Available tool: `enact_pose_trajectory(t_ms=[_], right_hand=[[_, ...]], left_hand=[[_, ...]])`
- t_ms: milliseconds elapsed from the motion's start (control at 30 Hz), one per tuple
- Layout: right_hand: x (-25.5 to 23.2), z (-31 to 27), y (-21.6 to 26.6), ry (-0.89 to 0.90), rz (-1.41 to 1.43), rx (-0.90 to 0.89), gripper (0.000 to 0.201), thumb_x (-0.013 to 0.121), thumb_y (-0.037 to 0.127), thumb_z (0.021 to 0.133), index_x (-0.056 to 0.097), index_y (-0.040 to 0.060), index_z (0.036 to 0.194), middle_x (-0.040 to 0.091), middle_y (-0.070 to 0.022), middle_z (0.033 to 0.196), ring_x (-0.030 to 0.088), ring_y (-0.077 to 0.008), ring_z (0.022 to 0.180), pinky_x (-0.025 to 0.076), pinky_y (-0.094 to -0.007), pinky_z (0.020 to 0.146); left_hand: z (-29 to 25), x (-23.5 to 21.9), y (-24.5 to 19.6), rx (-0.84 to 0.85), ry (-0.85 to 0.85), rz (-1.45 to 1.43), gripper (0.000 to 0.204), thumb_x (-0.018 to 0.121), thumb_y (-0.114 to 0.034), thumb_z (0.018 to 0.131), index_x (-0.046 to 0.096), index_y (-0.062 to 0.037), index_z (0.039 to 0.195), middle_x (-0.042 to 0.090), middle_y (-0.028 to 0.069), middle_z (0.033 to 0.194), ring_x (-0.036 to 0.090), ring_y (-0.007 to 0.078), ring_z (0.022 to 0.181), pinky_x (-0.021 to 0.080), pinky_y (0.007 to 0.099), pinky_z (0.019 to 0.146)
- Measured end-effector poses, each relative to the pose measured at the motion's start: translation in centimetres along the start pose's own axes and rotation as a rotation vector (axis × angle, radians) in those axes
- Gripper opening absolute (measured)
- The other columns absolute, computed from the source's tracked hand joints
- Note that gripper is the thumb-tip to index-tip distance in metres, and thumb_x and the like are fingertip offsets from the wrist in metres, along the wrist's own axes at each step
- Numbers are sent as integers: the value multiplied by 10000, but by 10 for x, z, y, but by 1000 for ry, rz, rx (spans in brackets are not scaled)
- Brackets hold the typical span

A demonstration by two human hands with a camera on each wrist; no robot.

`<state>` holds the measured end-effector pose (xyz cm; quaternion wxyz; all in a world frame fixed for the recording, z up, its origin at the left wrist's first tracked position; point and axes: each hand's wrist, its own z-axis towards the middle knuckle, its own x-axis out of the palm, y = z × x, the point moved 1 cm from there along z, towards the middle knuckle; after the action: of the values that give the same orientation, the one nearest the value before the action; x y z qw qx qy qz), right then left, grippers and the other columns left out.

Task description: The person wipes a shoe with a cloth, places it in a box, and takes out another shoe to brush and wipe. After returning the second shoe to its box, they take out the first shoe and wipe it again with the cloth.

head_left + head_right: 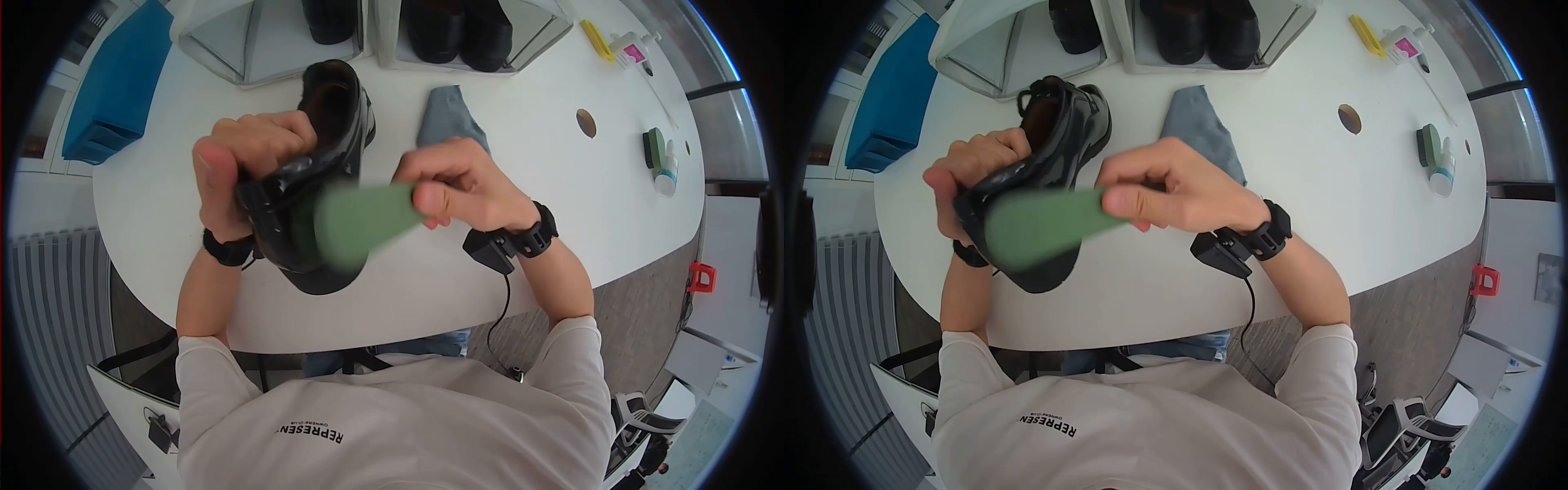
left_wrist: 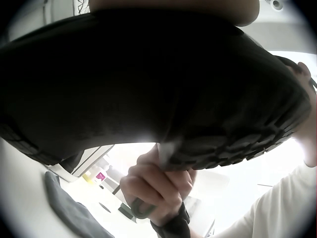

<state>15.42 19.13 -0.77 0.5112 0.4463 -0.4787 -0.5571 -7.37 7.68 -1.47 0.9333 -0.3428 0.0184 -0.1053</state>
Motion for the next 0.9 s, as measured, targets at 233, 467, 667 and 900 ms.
enact_pose_trajectory(t_ms=[233,467,667,900], right_hand=[[-5,1,5,58,-38,59,404,546,370,964,632,-12,865,537,-18,608,486,-70,498,354,-216,462],[-5,3,1,-129,8,91,313,578,291,954,641,11,829,520,4,590,496,-71,529,373,-227,483],[5,-1,17,-143,-92,0,339,607,302,934,641,-28,867,576,-46,644,538,-114,529,396,-243,471],[1,-1,21,-273,-165,-2,318,594,298,942,644,-10,879,545,-16,607,527,-81,521,377,-221,463]], left_hand=[[6,2,-8,-59,-110,46,694,262,-523,997,503,-20,584,623,138,616,501,234,489,423,354,598],[7,11,-9,-70,-116,106,666,291,-548,986,352,-73,524,475,76,482,406,206,404,378,343,534],[8,21,-9,-106,-95,149,692,296,-585,973,308,-83,497,304,10,433,267,174,375,346,332,507],[11,12,-12,-81,-41,131,685,287,-604,966,323,-86,519,326,15,447,280,169,383,344,333,514]])
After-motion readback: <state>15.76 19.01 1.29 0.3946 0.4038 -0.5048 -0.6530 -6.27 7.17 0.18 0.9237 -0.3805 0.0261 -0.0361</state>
